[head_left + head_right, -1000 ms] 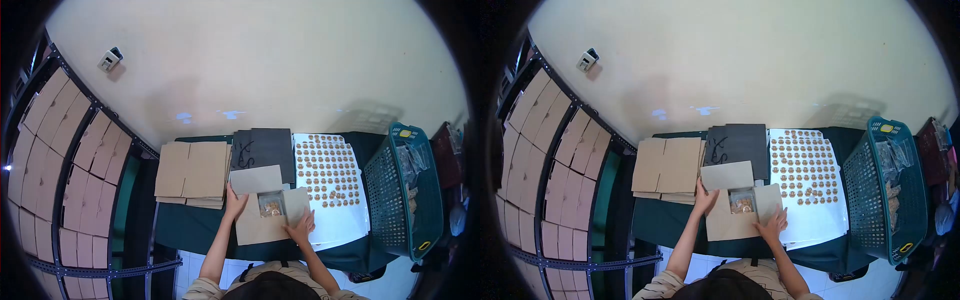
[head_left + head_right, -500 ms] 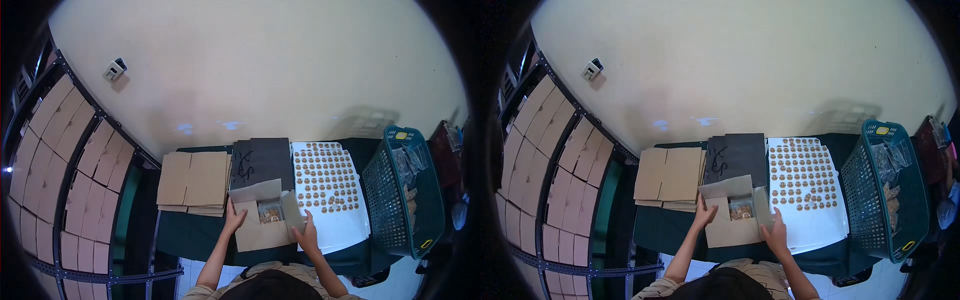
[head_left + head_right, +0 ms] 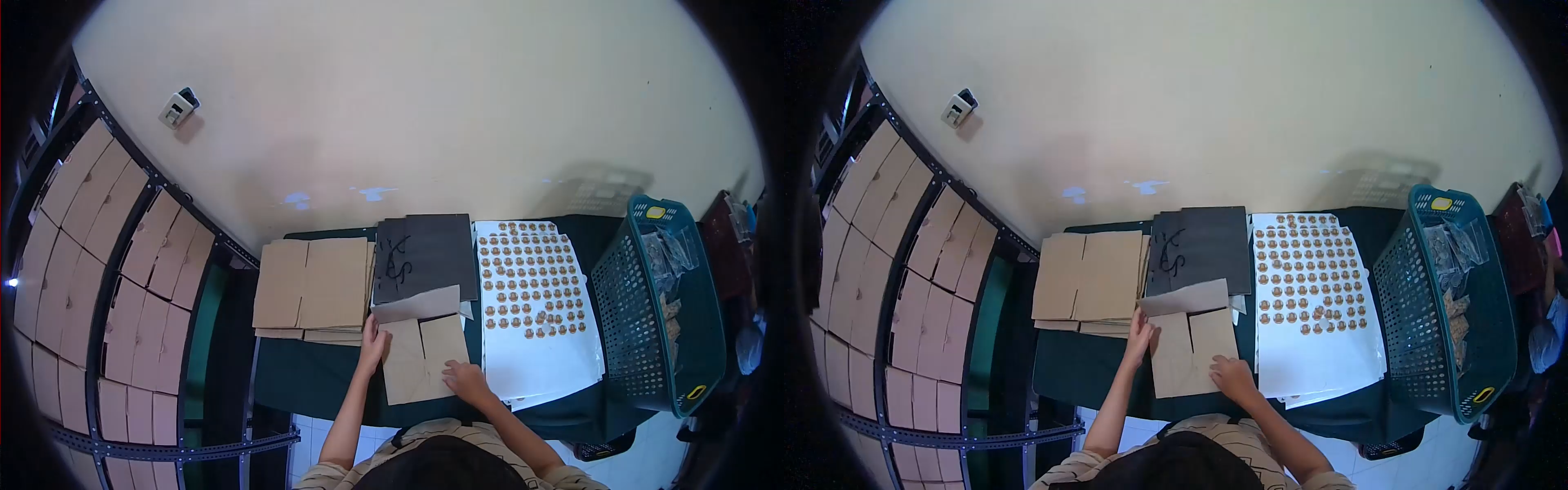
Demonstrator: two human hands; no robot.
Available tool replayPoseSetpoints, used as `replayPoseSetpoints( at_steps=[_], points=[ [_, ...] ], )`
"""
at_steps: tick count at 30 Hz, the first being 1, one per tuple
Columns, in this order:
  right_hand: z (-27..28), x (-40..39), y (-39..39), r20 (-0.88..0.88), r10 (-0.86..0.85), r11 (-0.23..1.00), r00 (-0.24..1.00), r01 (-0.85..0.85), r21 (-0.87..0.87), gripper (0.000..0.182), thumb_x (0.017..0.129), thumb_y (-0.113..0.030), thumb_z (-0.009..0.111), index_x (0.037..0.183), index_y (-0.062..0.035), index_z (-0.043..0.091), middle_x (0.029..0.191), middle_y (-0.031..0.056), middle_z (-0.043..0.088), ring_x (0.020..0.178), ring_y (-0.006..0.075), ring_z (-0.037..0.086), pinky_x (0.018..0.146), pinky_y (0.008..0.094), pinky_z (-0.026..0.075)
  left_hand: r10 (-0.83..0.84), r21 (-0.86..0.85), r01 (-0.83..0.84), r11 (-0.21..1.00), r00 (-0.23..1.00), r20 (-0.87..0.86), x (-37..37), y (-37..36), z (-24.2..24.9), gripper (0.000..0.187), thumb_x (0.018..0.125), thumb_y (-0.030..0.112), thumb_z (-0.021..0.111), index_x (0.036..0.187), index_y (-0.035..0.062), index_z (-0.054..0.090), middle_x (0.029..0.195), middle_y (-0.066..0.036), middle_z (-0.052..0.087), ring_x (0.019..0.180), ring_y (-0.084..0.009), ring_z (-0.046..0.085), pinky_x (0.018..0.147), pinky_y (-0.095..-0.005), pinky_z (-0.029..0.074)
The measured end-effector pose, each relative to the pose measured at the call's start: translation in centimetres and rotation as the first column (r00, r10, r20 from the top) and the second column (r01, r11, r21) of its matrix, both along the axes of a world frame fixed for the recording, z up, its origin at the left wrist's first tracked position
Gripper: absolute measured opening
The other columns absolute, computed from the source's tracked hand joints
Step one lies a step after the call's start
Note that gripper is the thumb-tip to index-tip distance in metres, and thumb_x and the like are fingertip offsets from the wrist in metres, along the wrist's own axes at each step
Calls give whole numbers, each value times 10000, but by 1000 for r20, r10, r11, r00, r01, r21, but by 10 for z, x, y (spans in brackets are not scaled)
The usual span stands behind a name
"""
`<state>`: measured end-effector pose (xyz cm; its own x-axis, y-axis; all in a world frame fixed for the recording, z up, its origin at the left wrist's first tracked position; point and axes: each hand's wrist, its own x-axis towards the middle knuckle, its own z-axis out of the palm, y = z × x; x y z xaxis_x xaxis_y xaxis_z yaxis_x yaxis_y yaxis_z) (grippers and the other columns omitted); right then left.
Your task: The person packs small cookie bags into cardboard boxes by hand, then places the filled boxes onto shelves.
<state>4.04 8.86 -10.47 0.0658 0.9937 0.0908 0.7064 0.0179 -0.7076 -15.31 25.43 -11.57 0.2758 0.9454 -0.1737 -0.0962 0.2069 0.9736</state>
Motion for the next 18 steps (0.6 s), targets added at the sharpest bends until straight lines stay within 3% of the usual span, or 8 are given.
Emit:
replayPoseSetpoints(
  at_steps=[2, 4, 7, 10, 11, 15, 17, 18],
  points=[
    [-7, 4, 2, -186, -59, 998, 981, 57, -13, 235, 726, -147, 631, 917, -18, 590, 750, 116, 654, 693, 273, 629, 650, 349, 499, 6, 87, -4, 996, 1000, -19, -3, -2, 12, 508, 797, -8, 464, 1288, -1, 335, 1326, -128, 374, 1249, -207, 334, 1008, -298, 270],
    [-6, 5, 5, -133, -59, 997, 989, 64, 30, 226, 728, -116, 631, 928, -14, 599, 685, 101, 645, 609, 254, 625, 624, 311, 507, 5, 176, 1, 984, 999, -33, -6, -2, 22, 437, 802, 0, 482, 1235, 0, 422, 1273, -117, 440, 1202, -199, 397, 987, -297, 303],
    [-17, 7, 8, -287, -149, 989, 946, 139, -55, 260, 739, -112, 650, 979, -33, 588, 708, 84, 653, 641, 169, 645, 615, 268, 503, 68, 562, 116, 819, 953, -295, -10, -5, 43, 124, 769, 40, 588, 890, 18, 599, 963, -103, 592, 960, -222, 565, 857, -292, 418],
    [-28, 5, 14, -453, -157, 982, 877, 189, 25, 249, 718, -92, 640, 950, -16, 589, 664, 79, 635, 549, 149, 601, 561, 248, 482, 80, 575, 221, 788, 889, -450, -13, -21, 54, 145, 741, 56, 613, 884, 30, 601, 929, -111, 592, 915, -241, 582, 802, -295, 444],
    [-30, 5, 13, -361, -154, 981, 920, 186, 55, 246, 720, -76, 637, 952, -13, 585, 661, 77, 635, 536, 147, 595, 557, 254, 481, 51, 535, 247, 808, 875, -482, -17, -24, 44, 188, 722, 75, 630, 902, 31, 597, 932, -120, 583, 895, -250, 587, 780, -310, 457],
    [-13, -1, 14, -353, -168, 977, 920, 203, 64, 215, 739, -75, 616, 938, -6, 575, 649, 78, 613, 526, 149, 578, 530, 253, 467, -44, 442, 344, 829, 827, -561, -21, -39, 36, 234, 707, 61, 619, 936, 25, 586, 967, -131, 567, 938, -273, 572, 809, -330, 452],
    [3, -5, 16, -362, -221, 965, 906, 257, 56, 251, 731, -95, 617, 964, -22, 559, 794, 104, 600, 696, 188, 590, 632, 293, 460, -12, 462, 299, 835, 850, -527, -18, -47, 26, 240, 706, 51, 613, 942, 24, 584, 977, -140, 557, 964, -287, 558, 819, -335, 445],
    [15, -7, 20, -361, -222, 964, 906, 259, 58, 251, 731, -95, 617, 964, -22, 559, 794, 104, 600, 696, 188, 590, 632, 293, 460, 19, 473, 254, 844, 866, -499, -15, -49, 22, 247, 704, 41, 607, 949, 23, 581, 988, -149, 548, 991, -302, 544, 830, -340, 439]
  ],
)
